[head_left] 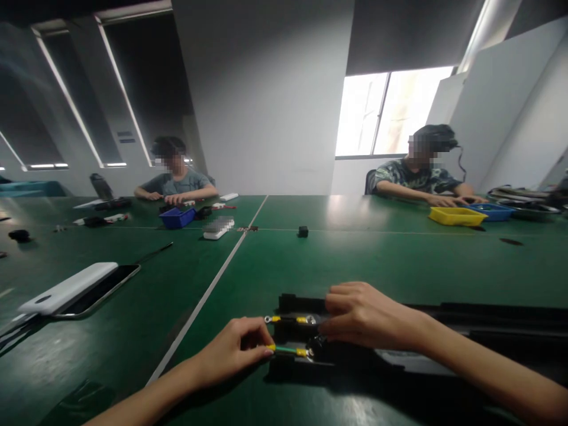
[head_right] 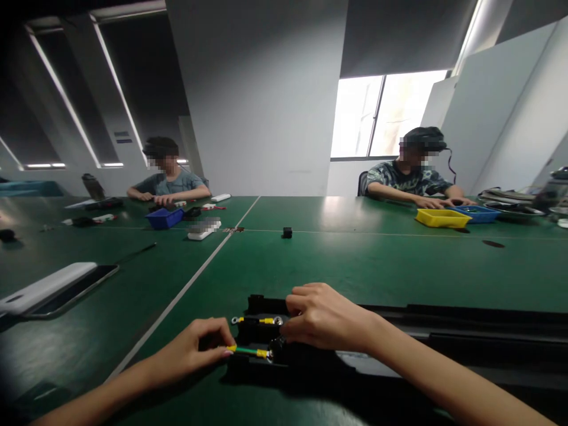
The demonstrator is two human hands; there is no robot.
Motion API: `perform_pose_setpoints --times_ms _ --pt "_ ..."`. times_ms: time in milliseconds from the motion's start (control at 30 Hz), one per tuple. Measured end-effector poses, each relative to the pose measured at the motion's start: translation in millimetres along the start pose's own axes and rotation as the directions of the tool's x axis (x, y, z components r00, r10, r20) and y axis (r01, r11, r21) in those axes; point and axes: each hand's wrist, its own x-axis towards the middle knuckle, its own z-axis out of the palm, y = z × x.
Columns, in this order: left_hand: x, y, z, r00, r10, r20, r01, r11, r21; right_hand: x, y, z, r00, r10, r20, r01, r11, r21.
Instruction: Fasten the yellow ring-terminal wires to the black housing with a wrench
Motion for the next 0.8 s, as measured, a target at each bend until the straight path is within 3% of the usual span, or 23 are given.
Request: perform_pose_setpoints --times_ms 200,367,567,800 --pt "0 0 -0.2 1.0 -0.03 -0.007 0.031 0.997 0.074 -4 4 14 0.992 -0.057 -0.116 0.048 0.996 -0.081" --pt "0 0 0.3 0.999 -0.028 -0.022 0.029 0.996 0.083 -6 -6 12 0.998 -0.041 -0.051 0.036 0.995 -0.093" --pt "1 0 0.6 1.0 -0.012 -0.014 0.013 0.998 0.055 -2 -28 2 0.996 0.08 0.051 -0.074 0.992 -0.106" --pt "2 -2 0.8 1.0 -0.018 -0.006 0.019 0.999 0.042 -2 -51 7 0.978 0.187 0.093 -0.167 0.966 -0.195"
